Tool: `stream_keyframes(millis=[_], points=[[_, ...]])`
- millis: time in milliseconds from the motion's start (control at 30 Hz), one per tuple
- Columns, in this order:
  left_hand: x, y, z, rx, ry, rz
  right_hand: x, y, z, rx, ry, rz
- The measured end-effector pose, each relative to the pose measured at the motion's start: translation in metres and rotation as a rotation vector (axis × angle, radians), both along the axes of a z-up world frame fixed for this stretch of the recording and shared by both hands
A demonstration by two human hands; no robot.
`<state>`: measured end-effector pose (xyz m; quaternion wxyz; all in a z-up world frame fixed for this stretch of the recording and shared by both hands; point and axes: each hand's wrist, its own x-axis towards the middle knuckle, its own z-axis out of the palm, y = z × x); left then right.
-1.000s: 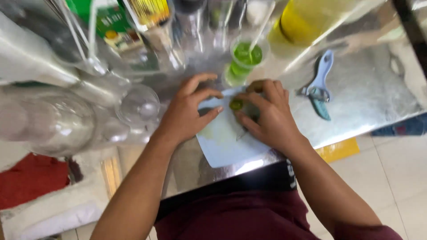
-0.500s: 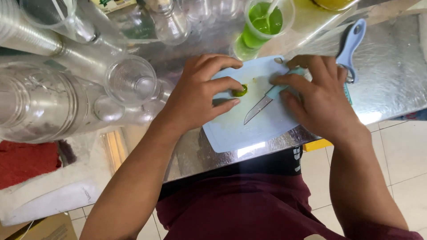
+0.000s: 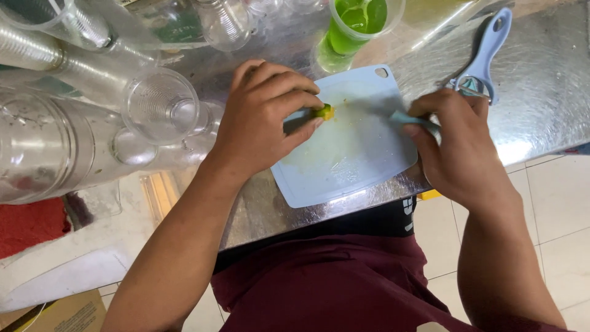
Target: The person adds ice to a plastic cup containing green liquid, stirs it, and pours yellow liquid from a pitcher into the cup. They then cut a lime on a cutting board and add the pieces to the drink.
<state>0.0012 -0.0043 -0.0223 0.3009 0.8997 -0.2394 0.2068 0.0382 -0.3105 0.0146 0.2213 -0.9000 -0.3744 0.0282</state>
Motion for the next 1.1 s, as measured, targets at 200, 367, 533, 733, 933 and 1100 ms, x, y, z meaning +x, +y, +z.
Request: stream_keyframes(millis=[200,367,533,733,933,1100], points=[[0.001,0.0,-0.003,-0.048,0.035,-0.005,-0.023,0.001,0.001,0.084,0.085,-0.239],[0.002,0.0,-0.004,-0.049,0.037,0.034,-0.035,0.013,-0.003,-0.003,0.067,-0.215],[-0.001,-0.001,0.001,-0.077,0.092,0.048,-0.043,0.021,0.002,0.078,0.055,-0.227],[-0.004,-0.004,0.004,-0.072,0.134,0.046,-0.048,0.036,0.0,0.105,0.038,-0.153],[-0.006,-0.001,0.014,-0.043,0.175,-0.02,-0.048,0.042,-0.005,0.097,0.005,-0.128],[-0.005,-0.001,0.011,-0.012,0.153,-0.019,-0.048,0.041,-0.004,0.103,-0.025,-0.133]])
